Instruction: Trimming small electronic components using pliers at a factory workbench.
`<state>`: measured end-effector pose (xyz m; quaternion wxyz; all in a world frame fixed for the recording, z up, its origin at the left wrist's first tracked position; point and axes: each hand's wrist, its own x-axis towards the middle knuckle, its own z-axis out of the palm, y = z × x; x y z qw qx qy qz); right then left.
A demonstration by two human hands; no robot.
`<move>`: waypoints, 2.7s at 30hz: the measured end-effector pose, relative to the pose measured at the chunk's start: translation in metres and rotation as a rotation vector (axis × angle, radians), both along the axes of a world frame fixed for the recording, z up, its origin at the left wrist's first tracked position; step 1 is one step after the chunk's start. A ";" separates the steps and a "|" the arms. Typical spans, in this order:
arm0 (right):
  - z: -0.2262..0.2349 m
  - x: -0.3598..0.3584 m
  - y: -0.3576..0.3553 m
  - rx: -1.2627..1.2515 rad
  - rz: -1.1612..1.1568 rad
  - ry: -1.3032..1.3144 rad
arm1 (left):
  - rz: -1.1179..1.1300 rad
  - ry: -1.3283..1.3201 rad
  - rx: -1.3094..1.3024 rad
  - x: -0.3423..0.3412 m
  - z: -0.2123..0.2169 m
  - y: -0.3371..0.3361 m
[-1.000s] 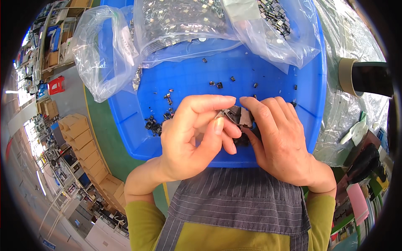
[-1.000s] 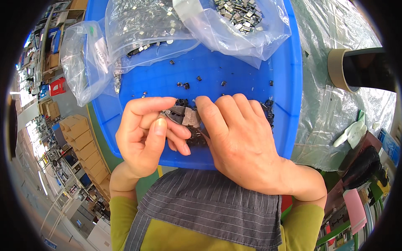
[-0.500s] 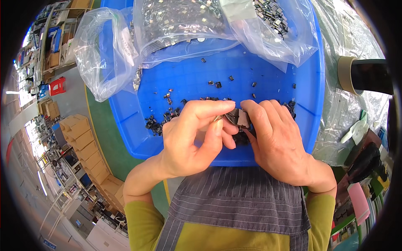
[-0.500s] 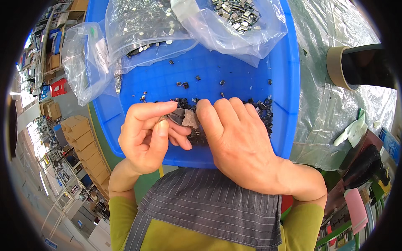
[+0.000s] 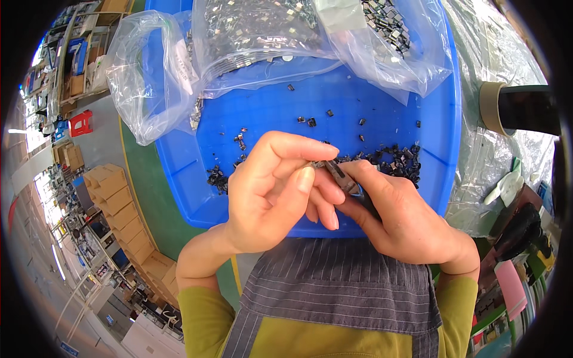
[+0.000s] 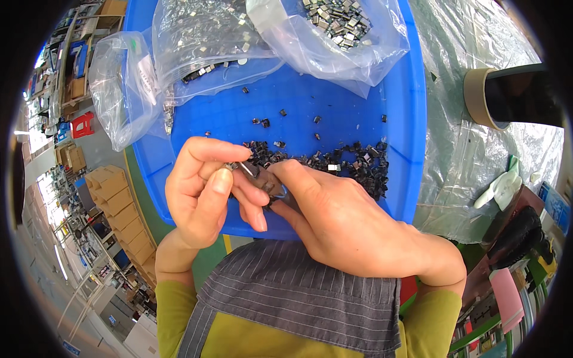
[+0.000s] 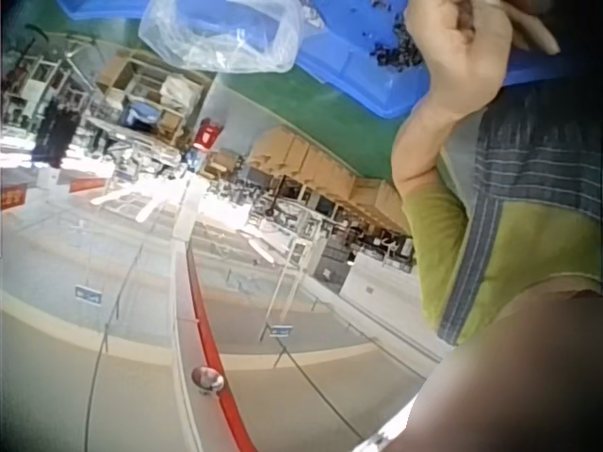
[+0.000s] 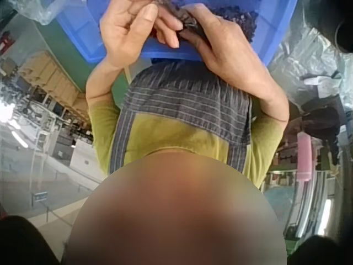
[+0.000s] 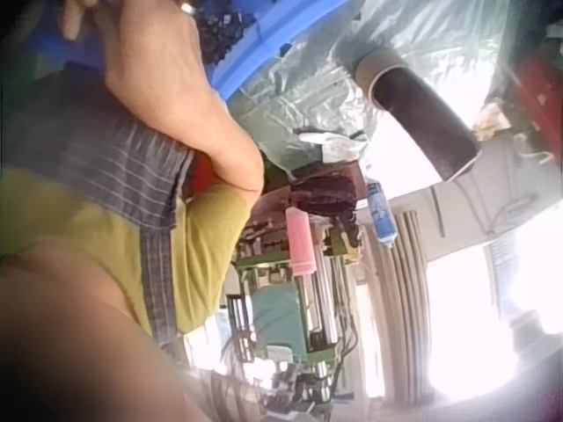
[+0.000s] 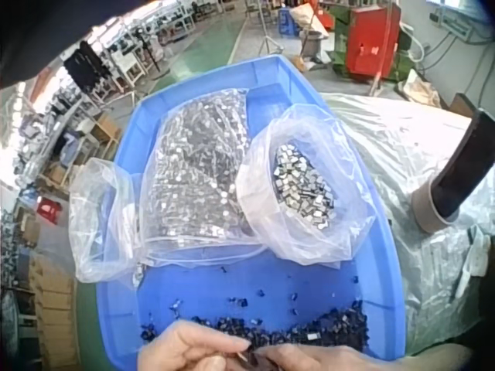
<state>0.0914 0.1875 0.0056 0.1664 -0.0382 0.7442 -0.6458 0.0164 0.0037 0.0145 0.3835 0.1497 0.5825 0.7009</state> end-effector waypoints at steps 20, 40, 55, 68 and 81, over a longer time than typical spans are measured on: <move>-0.007 -0.005 -0.004 0.453 -0.071 0.236 | 0.016 -0.157 -0.017 -0.005 0.005 0.000; -0.015 -0.001 -0.007 0.691 -0.089 0.372 | -0.017 0.304 -0.215 0.002 0.002 0.005; -0.018 0.000 -0.009 0.716 -0.113 0.410 | -0.048 0.274 -0.191 0.001 0.002 0.003; -0.008 0.004 -0.006 0.445 -0.037 0.191 | 0.002 0.263 -0.165 0.003 0.001 0.004; -0.005 -0.001 -0.004 0.266 -0.045 0.110 | 0.006 -0.174 -0.088 -0.007 0.007 0.004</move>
